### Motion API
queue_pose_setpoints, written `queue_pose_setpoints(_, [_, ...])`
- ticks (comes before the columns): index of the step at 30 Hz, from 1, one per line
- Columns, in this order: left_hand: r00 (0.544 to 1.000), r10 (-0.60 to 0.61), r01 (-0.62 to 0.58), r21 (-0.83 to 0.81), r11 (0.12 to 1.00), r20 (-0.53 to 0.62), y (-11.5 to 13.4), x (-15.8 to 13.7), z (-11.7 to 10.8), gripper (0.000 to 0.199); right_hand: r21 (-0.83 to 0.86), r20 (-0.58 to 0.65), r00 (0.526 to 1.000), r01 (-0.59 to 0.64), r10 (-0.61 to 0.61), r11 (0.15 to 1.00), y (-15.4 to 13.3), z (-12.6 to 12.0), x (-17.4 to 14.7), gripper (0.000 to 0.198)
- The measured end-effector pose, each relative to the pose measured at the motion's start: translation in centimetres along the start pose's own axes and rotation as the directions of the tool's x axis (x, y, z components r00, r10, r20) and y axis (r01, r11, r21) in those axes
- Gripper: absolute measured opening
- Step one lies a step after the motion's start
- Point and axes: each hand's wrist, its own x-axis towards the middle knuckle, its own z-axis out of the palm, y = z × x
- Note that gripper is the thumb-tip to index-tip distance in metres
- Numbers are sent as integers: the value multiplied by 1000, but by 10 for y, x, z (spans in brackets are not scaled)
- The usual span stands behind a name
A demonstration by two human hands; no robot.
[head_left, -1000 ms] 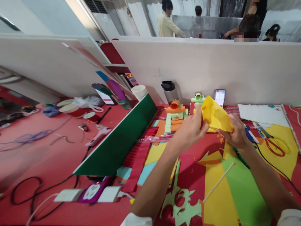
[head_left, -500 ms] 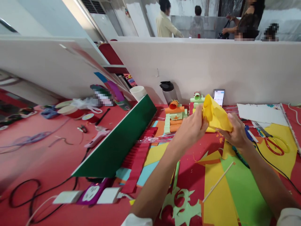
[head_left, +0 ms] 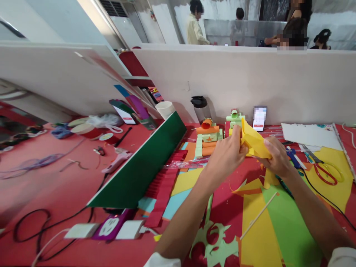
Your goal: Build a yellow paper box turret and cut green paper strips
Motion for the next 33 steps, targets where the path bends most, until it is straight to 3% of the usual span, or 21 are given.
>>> queue_pose_setpoints(5, [993,1,3,36,999,-117,0,0,7,15,59,-17,999,-37,38,998,0,-3,0,85])
queue_pose_setpoints(10, [952,171,-175,9,985,-255,-3,0,15,27,82,0,998,-63,63,995,-2,-5,2,77])
queue_pose_setpoints(15, [923,319,-331,-22,944,-215,0,0,11,30,192,-25,988,-143,150,971,1,-3,-2,78])
queue_pose_setpoints(19, [946,280,-296,-84,952,-162,4,-1,8,30,177,-76,971,-211,227,961,5,1,-11,86])
queue_pose_setpoints(23, [968,138,-201,-318,926,-210,7,0,10,23,173,-72,968,-226,241,959,9,5,-20,91])
queue_pose_setpoints(26, [983,11,-110,-547,830,-182,5,4,16,22,203,-22,963,-259,269,944,11,6,-25,92])
queue_pose_setpoints(28, [993,-48,-41,-712,701,-105,1,8,21,30,274,66,947,-321,316,906,11,5,-26,94])
queue_pose_setpoints(31, [996,-84,61,-885,461,25,-7,13,27,55,394,229,898,-439,376,808,8,0,-23,97])
queue_pose_setpoints(33, [995,-66,99,-917,387,80,-11,15,26,62,472,330,862,-503,384,724,3,-5,-17,97])
